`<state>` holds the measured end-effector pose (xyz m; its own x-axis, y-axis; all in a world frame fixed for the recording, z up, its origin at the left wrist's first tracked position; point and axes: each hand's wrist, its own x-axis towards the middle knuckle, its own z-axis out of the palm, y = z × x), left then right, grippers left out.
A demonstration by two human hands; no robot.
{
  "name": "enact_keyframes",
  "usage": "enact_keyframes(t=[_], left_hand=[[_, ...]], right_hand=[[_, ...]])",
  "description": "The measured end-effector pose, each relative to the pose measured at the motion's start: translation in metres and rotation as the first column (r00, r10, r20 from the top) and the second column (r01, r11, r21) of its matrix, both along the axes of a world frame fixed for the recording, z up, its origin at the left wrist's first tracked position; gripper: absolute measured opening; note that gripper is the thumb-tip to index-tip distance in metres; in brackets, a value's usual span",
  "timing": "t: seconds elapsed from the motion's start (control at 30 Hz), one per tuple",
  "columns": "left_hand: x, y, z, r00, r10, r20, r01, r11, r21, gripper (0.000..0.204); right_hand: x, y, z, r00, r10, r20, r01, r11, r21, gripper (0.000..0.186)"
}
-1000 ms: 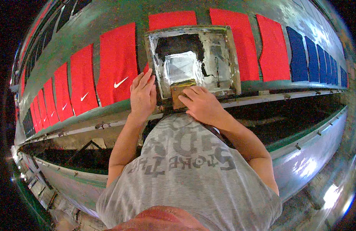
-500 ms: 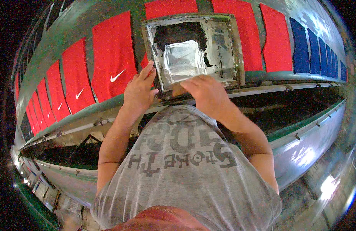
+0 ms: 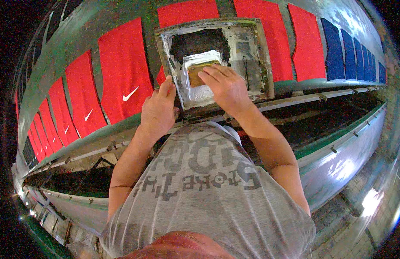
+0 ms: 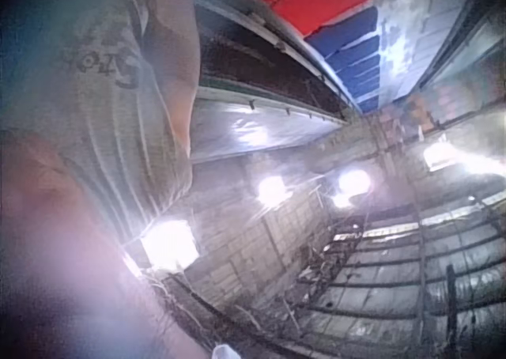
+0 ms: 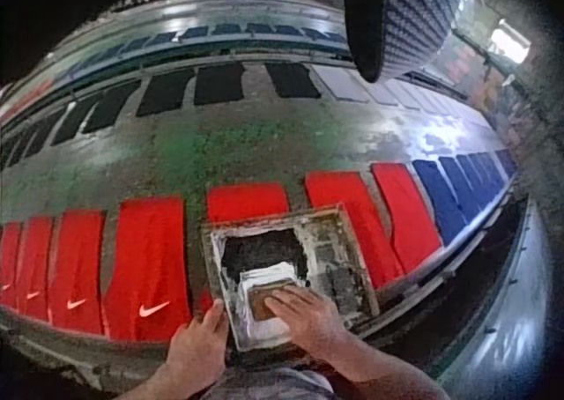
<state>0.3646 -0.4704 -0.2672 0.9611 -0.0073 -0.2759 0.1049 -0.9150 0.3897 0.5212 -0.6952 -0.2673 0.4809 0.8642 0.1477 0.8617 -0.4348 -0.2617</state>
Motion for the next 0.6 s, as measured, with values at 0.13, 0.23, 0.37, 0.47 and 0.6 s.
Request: enact_keyframes(t=[0.13,0.23,0.37,0.47,0.6], left_hand=[[0.002,0.001,-0.001,0.997,0.023,-0.079,-0.027,0.998,-0.056,0.079],[0.002,0.0,0.0,0.997,0.027,-0.072,-0.031,0.998,-0.057,0.079],[0.002,-0.001,0.0,0.998,0.015,-0.064,-0.019,0.998,-0.067,0.079],[0.003,-0.001,-0.002,0.999,0.012,-0.031,-0.014,0.999,-0.053,0.079],[0.002,-0.002,-0.003,0.999,0.017,0.033,-0.016,0.999,-0.037,0.068]], right_hand=[[-0.001,-0.001,0.015,0.998,0.025,-0.064,-0.026,0.999,-0.023,0.038],[-0.008,-0.007,0.029,0.991,0.048,-0.128,-0.054,0.998,-0.042,0.042],[0.019,0.0,0.036,0.972,0.02,-0.232,-0.036,0.997,-0.066,0.041],[0.043,0.016,0.027,0.989,0.008,-0.148,-0.016,0.999,-0.05,0.041],[0.033,0.014,0.02,0.992,0.041,-0.117,-0.044,0.999,-0.027,0.043]])
